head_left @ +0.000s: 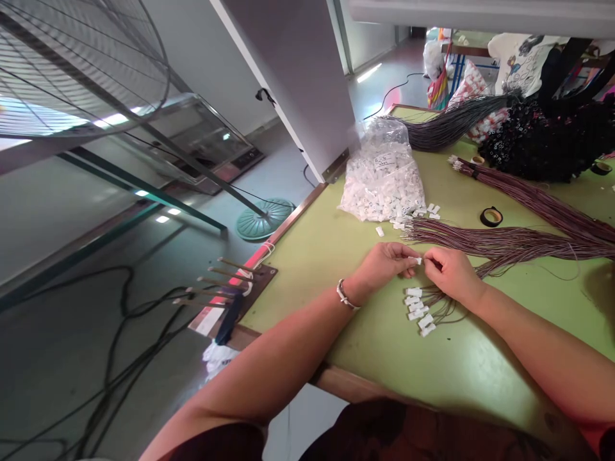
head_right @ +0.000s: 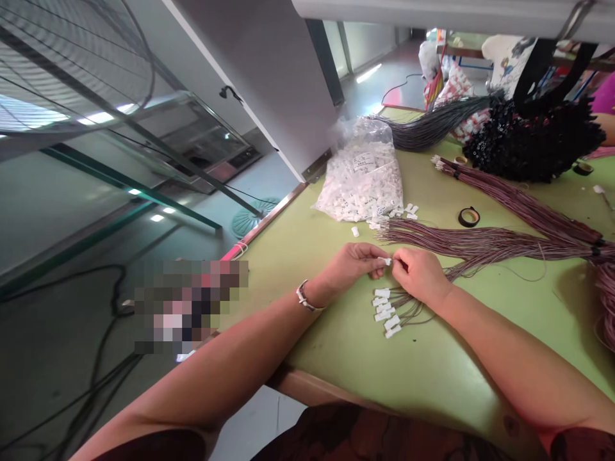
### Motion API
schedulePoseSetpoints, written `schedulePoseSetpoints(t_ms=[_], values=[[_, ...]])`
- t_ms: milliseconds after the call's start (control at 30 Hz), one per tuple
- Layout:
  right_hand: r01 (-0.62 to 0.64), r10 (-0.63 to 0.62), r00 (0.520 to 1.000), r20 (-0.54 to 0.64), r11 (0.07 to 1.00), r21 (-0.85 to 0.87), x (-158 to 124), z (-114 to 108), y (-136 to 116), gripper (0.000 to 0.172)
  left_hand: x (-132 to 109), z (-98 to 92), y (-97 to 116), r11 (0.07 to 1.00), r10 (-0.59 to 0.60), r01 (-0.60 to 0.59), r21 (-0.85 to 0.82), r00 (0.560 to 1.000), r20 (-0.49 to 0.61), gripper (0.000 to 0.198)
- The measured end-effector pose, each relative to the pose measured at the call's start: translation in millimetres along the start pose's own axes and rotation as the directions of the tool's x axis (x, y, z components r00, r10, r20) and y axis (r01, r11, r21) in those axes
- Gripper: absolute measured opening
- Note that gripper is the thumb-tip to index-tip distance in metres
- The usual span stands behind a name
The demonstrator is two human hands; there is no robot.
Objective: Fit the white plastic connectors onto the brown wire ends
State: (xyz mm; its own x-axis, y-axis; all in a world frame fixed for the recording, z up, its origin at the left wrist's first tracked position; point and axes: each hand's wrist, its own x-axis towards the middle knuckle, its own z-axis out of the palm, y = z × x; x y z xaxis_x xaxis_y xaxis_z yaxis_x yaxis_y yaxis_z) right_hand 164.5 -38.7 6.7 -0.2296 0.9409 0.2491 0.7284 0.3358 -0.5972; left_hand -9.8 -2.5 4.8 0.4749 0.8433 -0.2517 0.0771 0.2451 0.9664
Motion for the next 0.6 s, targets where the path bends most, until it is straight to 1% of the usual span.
schedulePoseSetpoints(t_ms=[100, 167, 267, 367, 500, 567, 600], values=[[-0.043, 0.044, 0.999, -0.004, 0.997, 0.066, 0, 0, 2, 0.013, 1, 0.0, 0, 1.0, -0.001, 0.001, -0.019, 1.0, 0.001, 0.021], [-0.044, 0.044, 0.999, -0.006, 0.996, 0.083, 0, -1, 2, 0.012, 1, 0.2, 0, 1.0, -0.008, 0.008, -0.02, 1.0, 0.001, 0.021], [-0.019, 0.019, 1.0, -0.015, 0.999, 0.048, -1, 1, 2, 0.013, 0, 1.5, 0, 1.0, -0.014, 0.014, 0.009, 1.0, -0.007, 0.019], [0.0, 0.0, 1.0, -0.025, 1.0, -0.005, 0, 6, 1, 0.014, 0, 4.3, -3, 0.999, 0.005, -0.004, 0.052, 1.0, -0.022, 0.017], [-0.022, 0.02, 1.0, -0.022, 0.997, -0.08, -1, 12, 1, 0.013, 1, 8.2, -8, 0.994, 0.035, -0.031, 0.102, 0.999, -0.036, 0.014], [-0.033, 0.034, 0.999, 0.008, 0.995, -0.099, -1, 9, 1, 0.013, 1, 7.3, -8, 0.985, 0.042, -0.036, 0.167, 0.999, -0.03, 0.013], [-0.028, 0.033, 0.999, 0.039, 0.994, -0.106, 0, 6, 1, 0.013, 1, 5.7, -6, 0.973, 0.055, -0.048, 0.228, 0.998, -0.021, 0.012]])
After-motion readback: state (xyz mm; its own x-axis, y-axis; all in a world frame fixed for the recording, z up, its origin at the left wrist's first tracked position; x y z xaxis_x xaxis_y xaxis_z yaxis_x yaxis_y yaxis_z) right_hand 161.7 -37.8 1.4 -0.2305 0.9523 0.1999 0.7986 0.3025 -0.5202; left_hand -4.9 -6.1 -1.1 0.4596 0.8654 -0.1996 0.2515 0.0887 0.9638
